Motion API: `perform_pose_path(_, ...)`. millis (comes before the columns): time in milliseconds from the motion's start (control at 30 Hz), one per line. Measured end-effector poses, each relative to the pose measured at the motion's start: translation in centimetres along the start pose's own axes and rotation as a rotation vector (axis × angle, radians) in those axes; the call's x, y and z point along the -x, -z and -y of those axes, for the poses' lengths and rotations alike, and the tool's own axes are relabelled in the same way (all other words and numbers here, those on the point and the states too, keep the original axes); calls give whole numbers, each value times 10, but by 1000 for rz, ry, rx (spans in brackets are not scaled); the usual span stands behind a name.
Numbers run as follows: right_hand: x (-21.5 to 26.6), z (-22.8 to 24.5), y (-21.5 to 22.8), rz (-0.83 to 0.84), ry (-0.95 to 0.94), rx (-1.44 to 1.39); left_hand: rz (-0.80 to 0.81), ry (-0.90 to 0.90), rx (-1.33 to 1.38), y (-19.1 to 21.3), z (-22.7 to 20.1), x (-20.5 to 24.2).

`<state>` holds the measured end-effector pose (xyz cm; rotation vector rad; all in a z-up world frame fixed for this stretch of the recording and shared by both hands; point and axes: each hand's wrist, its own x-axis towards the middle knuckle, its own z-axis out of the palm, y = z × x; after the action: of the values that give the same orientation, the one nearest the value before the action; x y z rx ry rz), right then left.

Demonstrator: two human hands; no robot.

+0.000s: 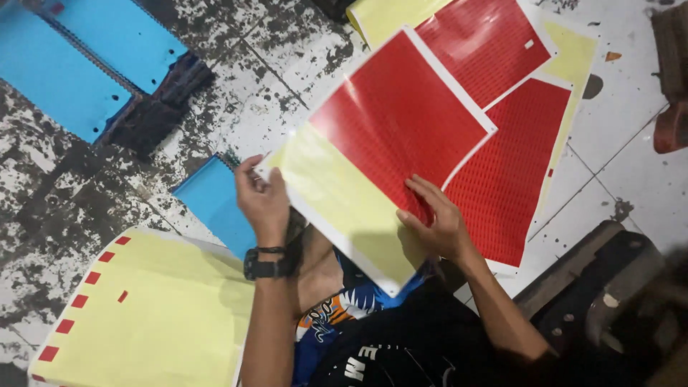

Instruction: Assembling small booklets by peeling adhesive strips and binding colored paper stacks to covers.

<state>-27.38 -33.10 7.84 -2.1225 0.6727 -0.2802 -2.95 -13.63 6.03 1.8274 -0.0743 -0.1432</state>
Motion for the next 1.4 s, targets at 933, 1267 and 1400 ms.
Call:
perform_pose_path(933, 39, -3, -24, -276, 87, 188, 611, -756, -602, -45, -12, 103)
perform_pose_path(1267, 47, 9, -29, -415, 12, 196, 570, -969, -504, -67, 19, 113)
perform_pose_path(1400, 52, 4, -35, -447, 19, 198, 675, -892, -414, -70, 20, 116)
